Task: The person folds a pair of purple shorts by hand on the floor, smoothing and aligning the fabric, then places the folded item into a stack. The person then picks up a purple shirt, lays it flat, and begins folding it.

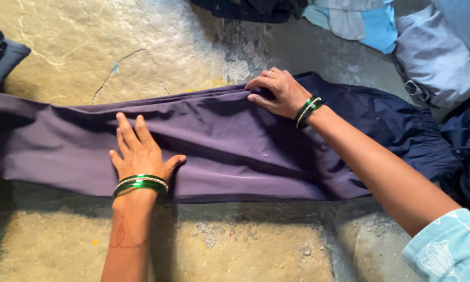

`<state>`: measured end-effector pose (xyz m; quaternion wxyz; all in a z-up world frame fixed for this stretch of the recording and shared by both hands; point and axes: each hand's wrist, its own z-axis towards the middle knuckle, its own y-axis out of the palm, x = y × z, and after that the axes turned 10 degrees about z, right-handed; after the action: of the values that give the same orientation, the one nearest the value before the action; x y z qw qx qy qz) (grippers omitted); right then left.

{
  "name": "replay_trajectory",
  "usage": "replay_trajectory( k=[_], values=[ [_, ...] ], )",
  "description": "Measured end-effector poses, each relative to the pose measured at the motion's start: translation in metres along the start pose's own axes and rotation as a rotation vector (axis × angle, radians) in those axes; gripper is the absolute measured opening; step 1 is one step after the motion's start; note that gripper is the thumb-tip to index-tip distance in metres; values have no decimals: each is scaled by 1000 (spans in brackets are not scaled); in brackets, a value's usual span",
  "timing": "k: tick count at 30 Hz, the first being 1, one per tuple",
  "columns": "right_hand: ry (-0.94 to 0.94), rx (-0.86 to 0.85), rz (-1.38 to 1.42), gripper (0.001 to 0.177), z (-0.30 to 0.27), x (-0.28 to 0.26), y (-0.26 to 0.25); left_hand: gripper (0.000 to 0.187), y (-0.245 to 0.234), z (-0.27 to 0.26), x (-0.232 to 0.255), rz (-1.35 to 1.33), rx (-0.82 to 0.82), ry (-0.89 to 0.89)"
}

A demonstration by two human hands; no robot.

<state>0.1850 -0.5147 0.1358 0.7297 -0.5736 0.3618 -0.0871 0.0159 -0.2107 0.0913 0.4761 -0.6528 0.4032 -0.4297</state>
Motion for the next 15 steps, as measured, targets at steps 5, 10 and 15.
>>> replay_trajectory(
  k=[5,10,15],
  values=[
    [24,111,127,16,6,1,11,141,-4,-1,-5,-12,-119,-15],
    [219,245,15,21,0,8,14,144,-11,2,-8,24,-219,-49],
    [271,135,-40,34,-4,30,5,148,-11,12,-17,24,-347,-125]
  ],
)
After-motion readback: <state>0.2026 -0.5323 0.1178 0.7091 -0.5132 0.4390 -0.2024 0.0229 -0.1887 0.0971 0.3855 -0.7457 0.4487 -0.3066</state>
